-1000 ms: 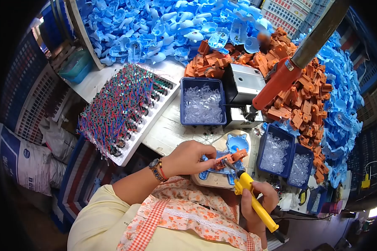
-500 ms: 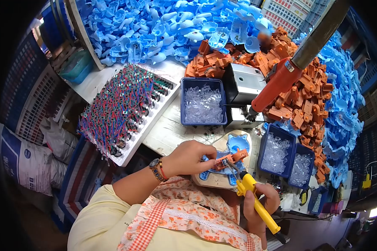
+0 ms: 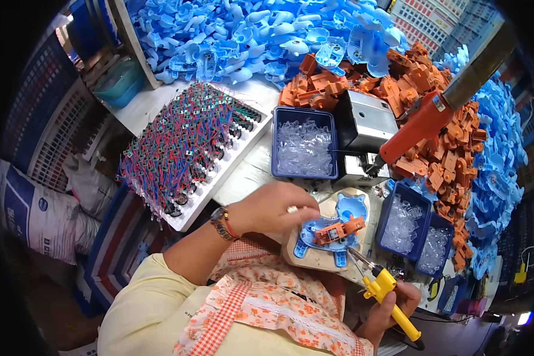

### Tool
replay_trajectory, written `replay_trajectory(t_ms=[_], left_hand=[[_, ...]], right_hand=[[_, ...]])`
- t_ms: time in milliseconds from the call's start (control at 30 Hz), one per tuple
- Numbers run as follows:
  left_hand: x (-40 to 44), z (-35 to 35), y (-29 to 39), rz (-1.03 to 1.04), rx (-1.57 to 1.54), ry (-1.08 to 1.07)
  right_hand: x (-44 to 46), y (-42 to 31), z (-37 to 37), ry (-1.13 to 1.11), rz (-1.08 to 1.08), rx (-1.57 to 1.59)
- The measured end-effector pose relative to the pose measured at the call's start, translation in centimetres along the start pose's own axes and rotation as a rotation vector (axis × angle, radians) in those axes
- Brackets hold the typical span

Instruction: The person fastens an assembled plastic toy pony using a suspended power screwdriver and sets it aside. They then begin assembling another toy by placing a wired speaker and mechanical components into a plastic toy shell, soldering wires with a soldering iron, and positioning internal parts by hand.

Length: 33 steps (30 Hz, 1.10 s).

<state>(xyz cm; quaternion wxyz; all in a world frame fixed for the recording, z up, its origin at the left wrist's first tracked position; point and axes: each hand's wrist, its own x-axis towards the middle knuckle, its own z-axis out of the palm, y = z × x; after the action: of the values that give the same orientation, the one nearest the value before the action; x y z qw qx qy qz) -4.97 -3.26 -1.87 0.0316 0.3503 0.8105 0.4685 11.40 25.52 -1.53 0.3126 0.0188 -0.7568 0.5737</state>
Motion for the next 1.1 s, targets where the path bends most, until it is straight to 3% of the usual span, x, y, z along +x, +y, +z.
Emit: replay_trajectory(t_ms=[100, 200, 300, 433, 533, 767, 1100], left_hand=[[-1.6, -1.4, -1.1, -0.022, -0.112, 0.237], [-4.2, -2.1, -2.2, -0.193, -0.257, 0.392], [-5.9, -1.2, -3.3, -0.372, -0.352, 0.456], [-6.1, 0.0, -3.0, -0.360, -0.106, 0.373], [-5.1, 1.3, -3.7, -0.180, 0.116, 0.410], [-3.1, 1.1, -1.2, 0.029, 0.082, 0.434], [-2.9, 0.2, -0.7, 0.145, 0.087, 0.444]], right_hand=[[0.2, 0.0, 0.0, 0.067, 0.033, -0.008], [0.6, -0.1, 0.3, 0.118, 0.033, -0.022], [0.8, 0.0, 0.6, 0.136, 0.056, 0.021], [0.9, -0.2, 0.8, 0.100, 0.044, 0.023], [0.7, -0.1, 0.6, 0.085, 0.026, 0.016], [0.0, 0.3, -0.2, 0.078, 0.021, 0.022], [-0.3, 0.7, -0.3, 0.014, 0.107, 0.090]])
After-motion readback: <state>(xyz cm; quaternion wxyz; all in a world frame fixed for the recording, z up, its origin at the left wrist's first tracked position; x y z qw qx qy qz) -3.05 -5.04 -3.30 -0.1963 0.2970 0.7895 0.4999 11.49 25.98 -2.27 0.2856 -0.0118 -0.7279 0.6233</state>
